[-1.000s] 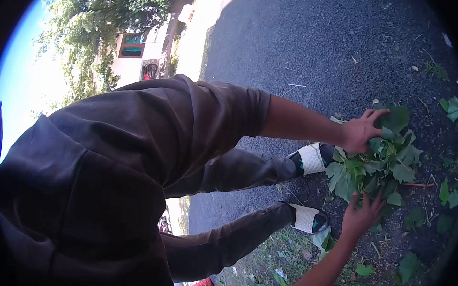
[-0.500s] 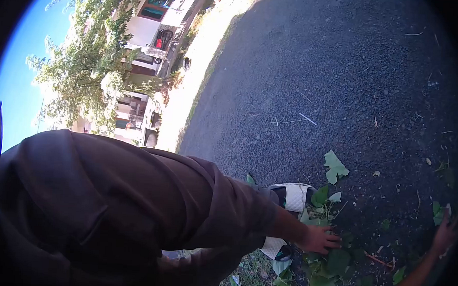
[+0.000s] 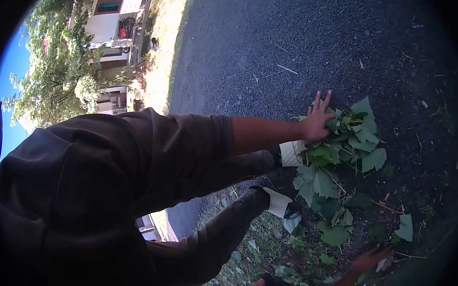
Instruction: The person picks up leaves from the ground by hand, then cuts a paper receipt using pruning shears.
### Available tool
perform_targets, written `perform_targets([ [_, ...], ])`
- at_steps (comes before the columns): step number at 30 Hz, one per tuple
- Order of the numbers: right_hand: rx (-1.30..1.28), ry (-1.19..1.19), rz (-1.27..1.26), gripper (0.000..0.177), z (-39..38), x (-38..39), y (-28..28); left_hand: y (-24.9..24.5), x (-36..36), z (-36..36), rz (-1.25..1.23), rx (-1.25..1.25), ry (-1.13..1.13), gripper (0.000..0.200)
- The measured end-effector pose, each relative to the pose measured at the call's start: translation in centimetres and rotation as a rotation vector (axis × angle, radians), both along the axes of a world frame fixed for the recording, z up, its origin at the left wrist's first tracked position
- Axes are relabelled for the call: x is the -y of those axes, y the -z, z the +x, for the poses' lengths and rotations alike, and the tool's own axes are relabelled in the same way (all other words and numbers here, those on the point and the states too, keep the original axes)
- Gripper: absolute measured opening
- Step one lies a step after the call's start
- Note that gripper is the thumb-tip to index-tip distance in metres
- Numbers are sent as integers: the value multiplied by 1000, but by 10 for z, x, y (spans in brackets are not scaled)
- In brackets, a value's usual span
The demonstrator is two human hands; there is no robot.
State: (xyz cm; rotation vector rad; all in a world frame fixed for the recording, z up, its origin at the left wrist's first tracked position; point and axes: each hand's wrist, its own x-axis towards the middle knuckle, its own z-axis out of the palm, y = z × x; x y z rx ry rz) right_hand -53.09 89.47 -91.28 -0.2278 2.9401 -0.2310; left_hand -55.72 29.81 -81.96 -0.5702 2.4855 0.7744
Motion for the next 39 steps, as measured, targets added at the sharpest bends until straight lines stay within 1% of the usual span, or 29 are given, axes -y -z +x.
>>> perform_targets([
  [2,132,114,-78,63,13,20,-36,10,-5,-1,9,127,-44,72],
  [3,122,122,-45,63,6,27,-49,14,-16,6,43,120,-36,72],
  [5,-22,303,-234,65,-20,33,-67,21,-47,20,-12,-81,-91,74],
  [6,-46,434,-141,72,-39,28,-66,23,-63,26,1,-88,-82,74],
  [7,-68,571,-63,80,-63,26,-59,20,-78,35,78,-149,-66,75],
  [8,-35,757,-114,89,-87,27,-49,16,-91,47,153,-204,-48,75],
  [9,3,939,-164,98,-111,29,-41,2,-109,50,25,-171,62,73],
  [10,44,1006,-135,103,-132,40,-35,-6,-123,54,21,-163,71,73],
  [11,92,1073,-107,108,-150,57,-33,-11,-135,57,93,-227,102,73],
  [12,90,1061,-103,104,-159,87,-47,-13,-144,61,164,-288,139,73],
  [13,93,1048,-104,100,-157,114,-59,-17,-153,65,148,-272,155,73],
  [14,113,1058,-118,100,-143,120,-38,-18,-162,68,170,-271,145,73],
  [16,-192,451,-29,83,-115,129,17,-15,-170,77,183,-265,141,74],
  [17,-184,456,-37,83,-98,145,6,-14,-173,82,219,-216,142,75],
  [18,-109,284,-195,76,-72,160,-8,-12,-175,88,259,-164,142,76],
  [19,-35,110,-353,71,-47,178,-30,-13,-177,93,258,-187,138,77],
  [21,58,-140,-319,68,1,190,-63,-11,-175,98,271,-206,143,78],
  [23,142,-229,-240,68,58,183,-56,-11,-175,106,295,-229,147,79],
  [25,301,23,-451,67,98,180,-86,-18,-183,114,260,31,336,81],
  [27,431,29,-515,72,122,165,-102,-9,-196,138,355,-37,507,85],
  [29,452,136,-585,61,173,138,-97,-11,-219,169,429,153,628,91],
  [30,421,70,-494,59,191,124,-102,-31,-230,170,482,328,645,105],
  [31,386,12,-400,57,203,112,-113,-71,-238,160,417,393,774,120],
  [33,341,135,-235,52,217,99,-152,-118,-271,160,265,483,805,120],
  [35,469,363,-370,47,225,76,-170,-165,-302,142,192,635,890,110],
  [36,541,396,-373,44,228,61,-177,-181,-316,141,189,599,951,94],
  [37,619,424,-377,41,229,46,-187,-209,-332,128,188,639,1002,83],
  [38,667,482,-380,41,220,33,-201,-245,-348,113,195,621,1037,74],
  [39,723,535,-380,40,212,19,-213,-274,-363,100,262,635,1080,66],
])
